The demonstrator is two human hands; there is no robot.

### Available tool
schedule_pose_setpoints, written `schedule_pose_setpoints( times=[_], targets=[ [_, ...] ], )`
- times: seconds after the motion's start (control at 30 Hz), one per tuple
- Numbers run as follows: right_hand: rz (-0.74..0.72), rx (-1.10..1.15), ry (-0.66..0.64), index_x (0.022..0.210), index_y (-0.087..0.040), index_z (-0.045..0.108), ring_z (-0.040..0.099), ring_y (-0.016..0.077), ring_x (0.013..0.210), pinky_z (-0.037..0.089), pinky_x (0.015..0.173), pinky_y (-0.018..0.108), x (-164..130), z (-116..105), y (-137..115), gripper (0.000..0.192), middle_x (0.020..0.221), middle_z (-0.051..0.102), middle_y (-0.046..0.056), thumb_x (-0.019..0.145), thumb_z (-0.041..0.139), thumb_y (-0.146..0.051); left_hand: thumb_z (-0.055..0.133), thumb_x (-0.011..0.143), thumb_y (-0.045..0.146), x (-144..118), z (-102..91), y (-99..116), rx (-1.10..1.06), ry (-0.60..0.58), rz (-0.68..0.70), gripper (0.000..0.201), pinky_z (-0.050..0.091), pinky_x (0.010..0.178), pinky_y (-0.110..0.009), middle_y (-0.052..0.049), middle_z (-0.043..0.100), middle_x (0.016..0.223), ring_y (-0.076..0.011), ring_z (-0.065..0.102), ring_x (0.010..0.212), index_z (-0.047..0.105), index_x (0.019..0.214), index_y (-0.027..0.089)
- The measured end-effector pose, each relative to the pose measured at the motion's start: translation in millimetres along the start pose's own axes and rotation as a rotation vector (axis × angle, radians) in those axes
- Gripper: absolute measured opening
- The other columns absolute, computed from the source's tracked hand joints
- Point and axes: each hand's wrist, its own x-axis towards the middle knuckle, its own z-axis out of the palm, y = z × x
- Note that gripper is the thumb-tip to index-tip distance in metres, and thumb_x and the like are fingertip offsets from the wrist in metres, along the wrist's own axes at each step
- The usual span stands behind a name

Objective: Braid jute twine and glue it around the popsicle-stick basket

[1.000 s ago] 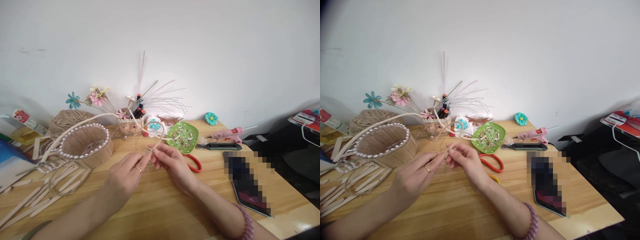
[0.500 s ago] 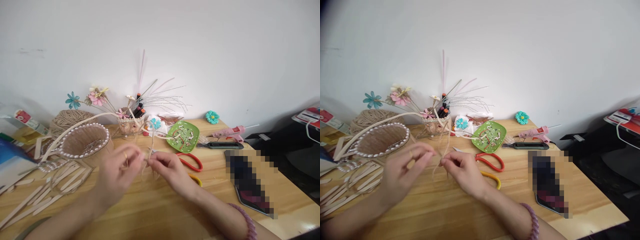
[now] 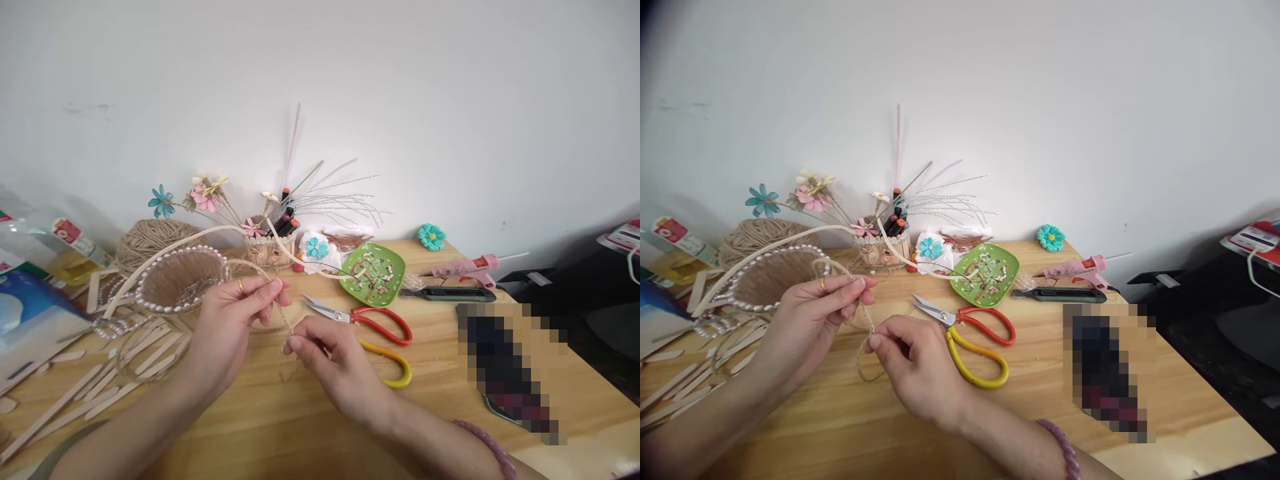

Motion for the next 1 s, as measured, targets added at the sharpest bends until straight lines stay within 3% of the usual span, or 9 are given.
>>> schedule_pose_setpoints(
  times=[0.2, 0.3, 0.4, 0.47, 0.53, 0.6, 0.67, 0.9, 1.0],
  targets=[
    [0.007, -0.023, -0.066, 0.07, -0.017, 0.061, 0.041, 0.0101, 0.056, 0.03, 0.053, 0.022, 0, 2, 1, 0.028, 0.059, 0.047, -0.003, 0.088, 0.045, -0.031, 0.066, 0.069, 0.028, 2, -5.5, 2, 0.175, -0.064, 0.024, 0.021, 0.038, 0.049, -0.023, 0.001, 0.061, 0.055, -0.0093, 0.045, 0.049, 0.064, 0.051, 0.018],
    [-0.007, -0.035, -0.135, 0.07, -0.017, 0.06, 0.041, 0.0102, 0.058, 0.031, 0.055, 0.022, 1, -1, 1, 0.029, 0.06, 0.045, -0.003, 0.089, 0.043, -0.03, 0.063, 0.073, 0.031, 0, -7.7, 1, 0.461, -0.053, 0.166, 0.021, 0.041, 0.051, -0.024, 0.002, 0.061, 0.053, -0.0124, 0.052, 0.053, 0.067, 0.055, 0.02],
    [-0.018, -0.007, -0.164, 0.067, -0.017, 0.057, 0.04, 0.0102, 0.057, 0.031, 0.055, 0.022, 3, -4, 2, 0.03, 0.059, 0.043, -0.003, 0.089, 0.043, -0.03, 0.059, 0.075, 0.031, -1, -10.1, 3, 0.631, -0.006, 0.305, 0.016, 0.044, 0.058, -0.025, 0.002, 0.067, 0.064, -0.0137, 0.057, 0.057, 0.071, 0.069, 0.023],
    [-0.005, 0.026, -0.148, 0.064, -0.017, 0.054, 0.039, 0.0102, 0.056, 0.031, 0.054, 0.022, 5, -7, 4, 0.031, 0.059, 0.042, -0.003, 0.088, 0.044, -0.033, 0.055, 0.077, 0.034, 0, -11.4, 6, 0.643, -0.104, 0.202, 0.019, 0.044, 0.054, -0.024, 0.003, 0.064, 0.056, -0.0134, 0.055, 0.051, 0.07, 0.077, 0.023],
    [0.013, 0.043, -0.114, 0.06, -0.017, 0.051, 0.037, 0.0104, 0.056, 0.03, 0.053, 0.022, 7, -10, 6, 0.034, 0.058, 0.041, -0.003, 0.087, 0.046, -0.038, 0.056, 0.076, 0.035, 3, -11.7, 8, 0.602, -0.32, -0.029, 0.019, 0.041, 0.046, -0.023, 0.005, 0.056, 0.045, -0.0125, 0.051, 0.043, 0.068, 0.081, 0.021],
    [0.015, 0.064, -0.099, 0.059, -0.017, 0.049, 0.04, 0.0112, 0.059, 0.032, 0.055, 0.023, 9, -13, 8, 0.037, 0.059, 0.044, -0.002, 0.087, 0.046, -0.041, 0.061, 0.072, 0.031, 5, -10.8, 9, 0.534, -0.535, -0.218, 0.014, 0.041, 0.043, -0.021, 0.006, 0.056, 0.047, -0.0114, 0.051, 0.041, 0.065, 0.079, 0.02],
    [0.007, 0.069, -0.115, 0.061, -0.017, 0.052, 0.044, 0.0123, 0.063, 0.034, 0.059, 0.023, 11, -17, 8, 0.036, 0.063, 0.049, -0.001, 0.088, 0.045, -0.04, 0.062, 0.069, 0.026, 5, -9.1, 8, 0.486, -0.632, -0.291, 0.008, 0.043, 0.046, -0.02, 0.005, 0.06, 0.054, -0.0107, 0.053, 0.044, 0.063, 0.073, 0.019],
    [0.036, -0.124, -0.155, 0.073, -0.014, 0.06, 0.038, 0.0095, 0.055, 0.03, 0.05, 0.021, 12, -28, 4, 0.028, 0.061, 0.047, -0.002, 0.089, 0.043, -0.029, 0.052, 0.077, 0.027, 7, -9.6, 5, 0.602, -0.623, -0.133, 0.02, 0.039, 0.045, -0.019, 0.003, 0.054, 0.048, -0.0114, 0.051, 0.046, 0.068, 0.067, 0.019],
    [0.03, -0.221, -0.141, 0.073, -0.014, 0.062, 0.038, 0.0094, 0.053, 0.029, 0.048, 0.021, 11, -29, 4, 0.026, 0.057, 0.047, -0.002, 0.088, 0.044, -0.027, 0.054, 0.075, 0.026, 7, -10.6, 2, 0.661, -0.526, 0.007, 0.025, 0.037, 0.045, -0.02, 0.003, 0.055, 0.046, -0.0119, 0.05, 0.047, 0.065, 0.053, 0.02]
  ],
)
